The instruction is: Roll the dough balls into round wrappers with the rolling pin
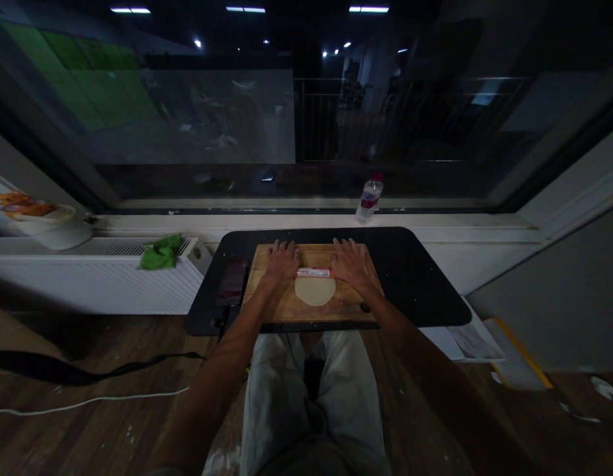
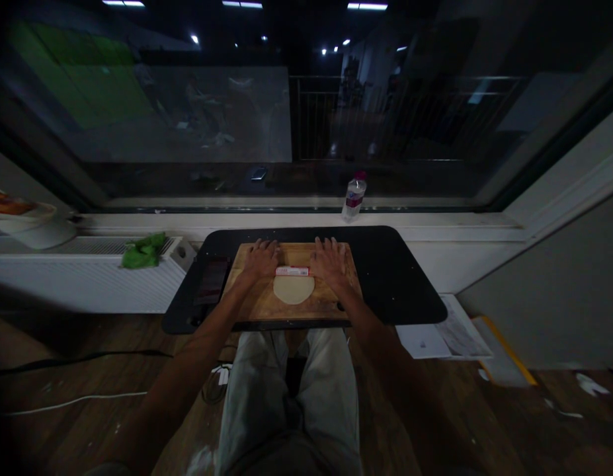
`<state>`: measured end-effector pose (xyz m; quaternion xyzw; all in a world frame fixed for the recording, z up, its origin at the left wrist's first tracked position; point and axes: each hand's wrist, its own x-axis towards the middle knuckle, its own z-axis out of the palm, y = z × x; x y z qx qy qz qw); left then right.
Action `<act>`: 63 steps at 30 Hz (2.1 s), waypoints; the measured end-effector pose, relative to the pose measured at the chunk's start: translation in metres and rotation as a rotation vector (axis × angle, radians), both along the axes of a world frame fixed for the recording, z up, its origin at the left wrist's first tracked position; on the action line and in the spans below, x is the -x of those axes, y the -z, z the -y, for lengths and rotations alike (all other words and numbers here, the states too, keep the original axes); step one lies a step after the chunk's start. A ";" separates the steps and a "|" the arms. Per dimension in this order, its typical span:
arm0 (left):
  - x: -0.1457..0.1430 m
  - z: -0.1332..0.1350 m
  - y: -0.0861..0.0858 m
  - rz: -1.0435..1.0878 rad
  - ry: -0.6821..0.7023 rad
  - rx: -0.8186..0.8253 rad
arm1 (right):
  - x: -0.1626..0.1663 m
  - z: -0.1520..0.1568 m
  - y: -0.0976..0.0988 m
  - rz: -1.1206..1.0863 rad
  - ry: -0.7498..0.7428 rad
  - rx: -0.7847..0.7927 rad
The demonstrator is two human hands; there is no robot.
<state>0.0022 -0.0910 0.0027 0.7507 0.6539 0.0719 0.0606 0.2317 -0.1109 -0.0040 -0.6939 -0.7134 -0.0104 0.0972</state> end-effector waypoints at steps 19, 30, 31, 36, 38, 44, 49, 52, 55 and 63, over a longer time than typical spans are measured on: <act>-0.004 0.016 -0.008 -0.003 0.025 0.094 | 0.008 0.040 0.011 0.057 0.044 -0.046; -0.007 0.016 -0.010 0.002 0.005 0.107 | 0.026 0.073 0.009 -0.008 0.124 -0.111; -0.007 0.016 -0.010 -0.002 0.009 0.112 | 0.028 0.076 0.009 -0.018 0.124 -0.135; -0.008 0.015 -0.012 -0.027 0.038 0.128 | 0.035 0.091 0.012 -0.030 0.135 -0.202; -0.009 0.015 -0.012 -0.027 0.030 0.123 | 0.038 0.097 0.013 -0.024 0.151 -0.191; -0.011 0.014 -0.010 -0.011 -0.002 0.133 | 0.049 0.117 0.016 -0.065 0.154 -0.218; -0.011 0.009 -0.004 -0.016 0.008 0.111 | 0.058 0.134 0.019 -0.082 0.140 -0.223; -0.010 0.006 0.002 -0.008 0.041 0.077 | 0.065 0.144 0.022 -0.098 0.126 -0.229; -0.010 0.005 0.005 0.000 0.050 0.048 | 0.073 0.154 0.025 -0.091 0.147 -0.217; -0.011 0.011 0.000 -0.030 0.039 0.057 | 0.063 0.148 0.023 -0.058 0.076 -0.204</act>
